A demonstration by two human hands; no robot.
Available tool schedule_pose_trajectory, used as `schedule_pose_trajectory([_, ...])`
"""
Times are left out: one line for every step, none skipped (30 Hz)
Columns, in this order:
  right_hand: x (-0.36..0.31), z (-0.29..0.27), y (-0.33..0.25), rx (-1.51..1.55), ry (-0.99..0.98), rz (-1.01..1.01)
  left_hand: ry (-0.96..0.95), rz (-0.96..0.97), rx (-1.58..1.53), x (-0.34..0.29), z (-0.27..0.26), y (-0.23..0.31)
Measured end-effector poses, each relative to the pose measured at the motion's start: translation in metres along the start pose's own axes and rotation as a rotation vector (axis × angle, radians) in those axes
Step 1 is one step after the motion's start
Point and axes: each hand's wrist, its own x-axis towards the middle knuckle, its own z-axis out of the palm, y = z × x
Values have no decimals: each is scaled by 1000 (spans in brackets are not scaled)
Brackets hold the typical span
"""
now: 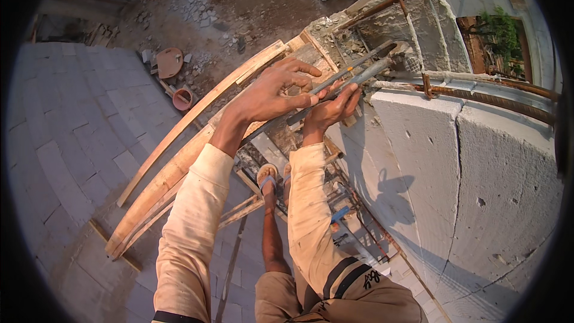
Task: The person stands on a scaffold and uses a hammer to drive nails into curved wooden planks, securing them to a concrete wall. The person repeatedly adjusts the planks and hammers nails to assemble a curved wooden formwork structure.
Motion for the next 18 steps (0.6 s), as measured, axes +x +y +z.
schedule_pose_trajectory([0,0,0,-9,-3,-14,-2,-5,-2,0,0,0])
schedule_pose_trajectory([0,0,0,-13,-13,-25,-6,-2,3,0,1,0])
schedule_pose_trajectory([0,0,0,-19,-24,-35,-9,1,6,0,1,-1])
schedule_pose_trajectory([1,0,0,-14,-26,-31,-9,11,6,0,2,-1])
schedule_pose_trajectory([1,0,-1,-9,-28,-28,-8,12,36,0,2,-2])
schedule_pose_trajectory([1,0,-1,8,-22,-11,-3,22,64,1,3,-3])
schedule_pose_trajectory([1,1,-1,25,-15,6,2,31,92,1,3,-4])
schedule_pose_trajectory([1,1,-1,23,-20,7,4,33,105,1,3,-5])
schedule_pose_trajectory([0,1,-2,21,-26,9,7,34,118,1,3,-6])
schedule_pose_trajectory([0,1,-2,29,-33,7,10,36,132,0,3,-7])
schedule_pose_trajectory([-2,1,-2,2,-37,5,8,32,143,0,4,-8])
schedule_pose_trajectory([-2,1,-1,-15,-43,-1,6,29,154,-1,4,-9])
schedule_pose_trajectory([-2,0,-1,-21,-56,-20,11,17,147,-1,6,-9])
schedule_pose_trajectory([-3,-2,0,-5,-53,25,22,16,215,-2,8,-8])
schedule_pose_trajectory([-3,-4,0,26,-57,60,41,5,268,-4,12,-7])
schedule_pose_trajectory([-4,-6,1,59,-62,93,51,-20,323,-6,15,-6])
schedule_pose_trajectory([-5,-12,0,60,-114,138,57,-19,318,-8,17,-5])
schedule_pose_trajectory([-6,-17,0,43,-111,155,52,-33,312,-9,18,-4])
